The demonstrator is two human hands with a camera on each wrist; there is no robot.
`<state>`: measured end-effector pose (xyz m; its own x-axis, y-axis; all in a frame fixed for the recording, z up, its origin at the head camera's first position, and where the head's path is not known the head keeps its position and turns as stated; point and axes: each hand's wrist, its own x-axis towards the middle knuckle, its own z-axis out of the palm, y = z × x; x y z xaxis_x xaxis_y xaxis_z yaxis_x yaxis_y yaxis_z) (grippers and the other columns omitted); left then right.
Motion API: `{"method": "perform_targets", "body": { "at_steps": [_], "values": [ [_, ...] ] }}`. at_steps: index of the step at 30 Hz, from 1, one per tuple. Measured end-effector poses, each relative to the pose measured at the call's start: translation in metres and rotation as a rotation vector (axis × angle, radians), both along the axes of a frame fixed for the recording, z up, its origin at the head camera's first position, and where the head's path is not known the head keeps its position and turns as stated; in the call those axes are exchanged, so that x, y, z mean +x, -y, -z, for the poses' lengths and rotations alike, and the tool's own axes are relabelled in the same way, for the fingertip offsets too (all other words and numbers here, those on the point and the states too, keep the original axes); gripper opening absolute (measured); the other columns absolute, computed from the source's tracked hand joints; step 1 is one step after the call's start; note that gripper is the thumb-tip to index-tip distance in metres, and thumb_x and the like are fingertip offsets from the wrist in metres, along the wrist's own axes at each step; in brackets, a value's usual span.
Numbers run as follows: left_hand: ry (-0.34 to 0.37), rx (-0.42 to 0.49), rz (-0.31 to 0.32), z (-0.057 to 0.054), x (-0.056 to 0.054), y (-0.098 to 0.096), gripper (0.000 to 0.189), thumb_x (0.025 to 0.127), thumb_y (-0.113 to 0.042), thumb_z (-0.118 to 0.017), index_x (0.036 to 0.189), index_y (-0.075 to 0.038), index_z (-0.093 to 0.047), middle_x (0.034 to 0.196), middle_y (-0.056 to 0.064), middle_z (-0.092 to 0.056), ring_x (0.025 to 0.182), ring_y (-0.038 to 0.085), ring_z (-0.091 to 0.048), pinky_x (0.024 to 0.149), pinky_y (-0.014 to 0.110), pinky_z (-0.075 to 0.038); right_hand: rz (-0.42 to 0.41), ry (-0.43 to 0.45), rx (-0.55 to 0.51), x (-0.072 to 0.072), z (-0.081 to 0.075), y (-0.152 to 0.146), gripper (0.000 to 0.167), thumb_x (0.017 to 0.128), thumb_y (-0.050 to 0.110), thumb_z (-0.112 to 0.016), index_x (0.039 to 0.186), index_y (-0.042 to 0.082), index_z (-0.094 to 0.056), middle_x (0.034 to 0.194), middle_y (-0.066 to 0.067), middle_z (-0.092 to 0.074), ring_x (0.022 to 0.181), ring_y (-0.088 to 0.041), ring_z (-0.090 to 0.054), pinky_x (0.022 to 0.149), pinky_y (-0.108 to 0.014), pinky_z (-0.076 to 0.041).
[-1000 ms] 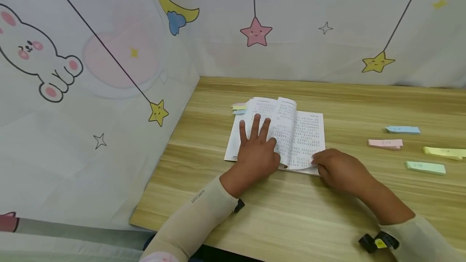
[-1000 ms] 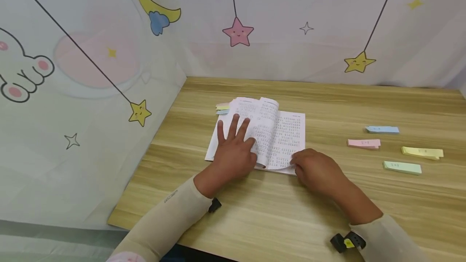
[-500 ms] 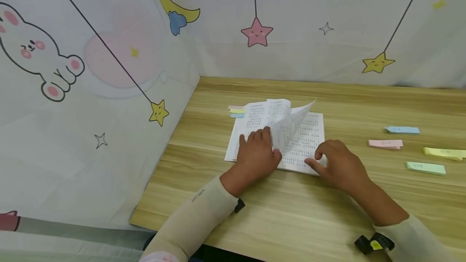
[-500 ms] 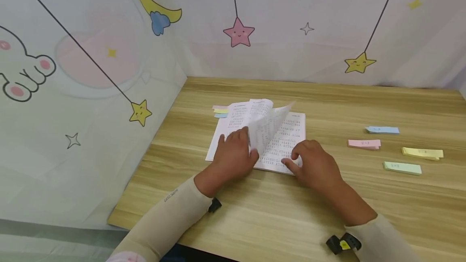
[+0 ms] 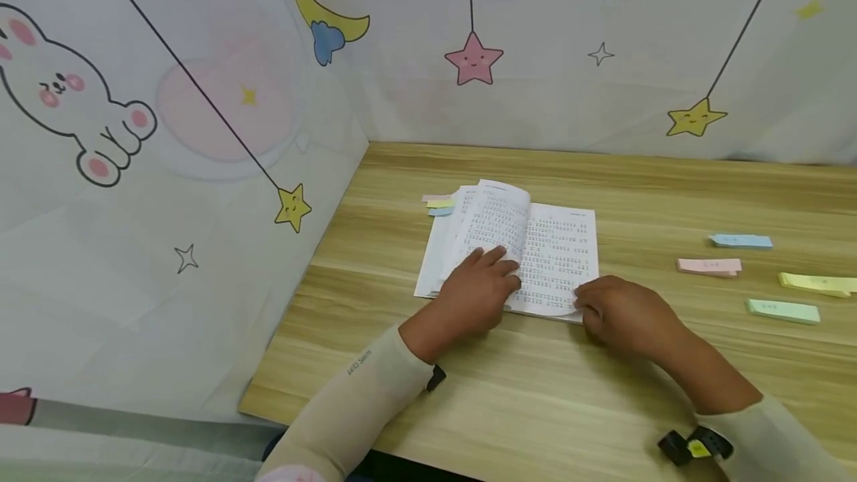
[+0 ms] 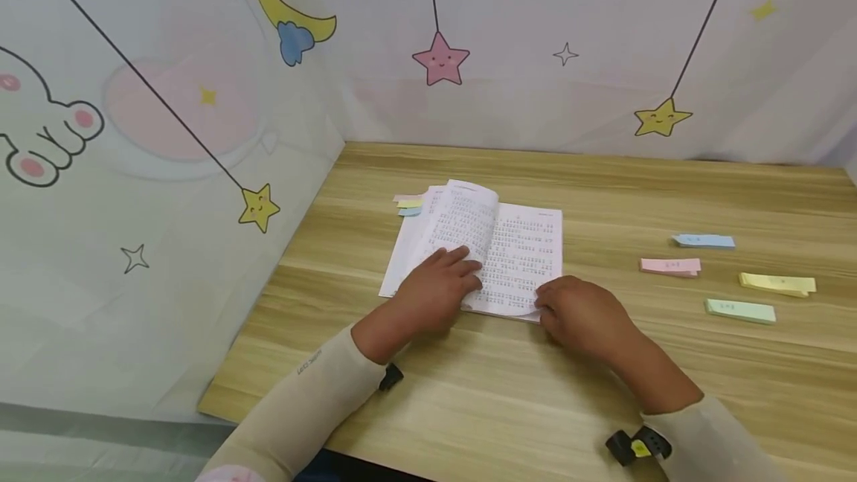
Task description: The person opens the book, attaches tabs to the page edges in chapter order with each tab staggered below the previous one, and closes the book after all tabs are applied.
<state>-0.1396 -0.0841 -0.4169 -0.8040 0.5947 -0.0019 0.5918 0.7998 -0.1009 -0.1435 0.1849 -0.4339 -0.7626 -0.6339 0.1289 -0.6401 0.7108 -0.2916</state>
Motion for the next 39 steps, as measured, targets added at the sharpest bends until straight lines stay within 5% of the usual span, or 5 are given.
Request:
{"method": "perform_targets", "body": {
  "at_steps": [10, 20, 24, 29, 39],
  "values": [
    [0.032, 0.012, -0.164, 0.005, 0.003, -0.006, 0.063, 0.089, -0.07, -0.063, 0.123, -0.017, -0.065, 0.13, 0.005, -0.052, 0.119, 0.026, -0.048, 0.091, 0.043, -0.047, 0.036, -0.452, -0.334, 0.001, 0.0, 0.013, 0.036, 0.063, -0.002, -0.09, 0.083, 0.009, -0.062, 0.103, -0.011, -0.063, 0.093, -0.032, -0.062, 0.054, -0.041, -0.051],
    [-0.23, 0.223, -0.377, 0.008, -0.002, -0.004, 0.082, 0.096, -0.033, -0.067, 0.16, -0.005, -0.022, 0.142, 0.024, -0.049, 0.133, 0.04, -0.048, 0.103, 0.054, -0.043, 0.055, 0.065, 0.003, 0.002, 0.001, 0.002, 0.036, 0.085, 0.027, -0.085, 0.113, 0.007, -0.075, 0.122, -0.013, -0.069, 0.118, -0.037, -0.061, 0.093, -0.054, -0.051],
    [-0.213, 0.066, -0.234, 0.005, -0.004, -0.001, 0.071, 0.097, -0.02, -0.069, 0.159, -0.024, -0.036, 0.166, 0.018, -0.02, 0.154, 0.043, -0.007, 0.119, 0.061, -0.016, 0.018, 0.062, 0.035, 0.002, 0.002, -0.001, 0.025, 0.088, 0.019, -0.081, 0.11, 0.006, -0.078, 0.121, -0.011, -0.07, 0.117, -0.035, -0.063, 0.092, -0.052, -0.052],
    [-0.022, 0.011, -0.011, 0.002, 0.0, -0.003, 0.026, 0.103, -0.021, -0.06, 0.127, -0.021, -0.069, 0.145, -0.002, -0.056, 0.145, 0.025, -0.04, 0.116, 0.045, -0.033, 0.013, -0.099, -0.054, -0.001, 0.002, 0.001, 0.013, 0.082, 0.006, -0.076, 0.095, 0.009, -0.077, 0.104, -0.005, -0.073, 0.102, -0.028, -0.067, 0.079, -0.046, -0.056],
    [-0.094, 0.071, -0.202, 0.009, 0.0, -0.007, 0.051, 0.094, -0.054, -0.066, 0.121, -0.01, -0.061, 0.112, 0.004, -0.058, 0.105, 0.024, -0.054, 0.086, 0.043, -0.047, 0.086, -0.361, -0.248, 0.007, -0.007, 0.007, 0.031, 0.089, 0.026, -0.078, 0.076, 0.014, -0.053, 0.085, -0.004, -0.058, 0.072, -0.022, -0.055, 0.046, -0.035, -0.041]
  ]
}}
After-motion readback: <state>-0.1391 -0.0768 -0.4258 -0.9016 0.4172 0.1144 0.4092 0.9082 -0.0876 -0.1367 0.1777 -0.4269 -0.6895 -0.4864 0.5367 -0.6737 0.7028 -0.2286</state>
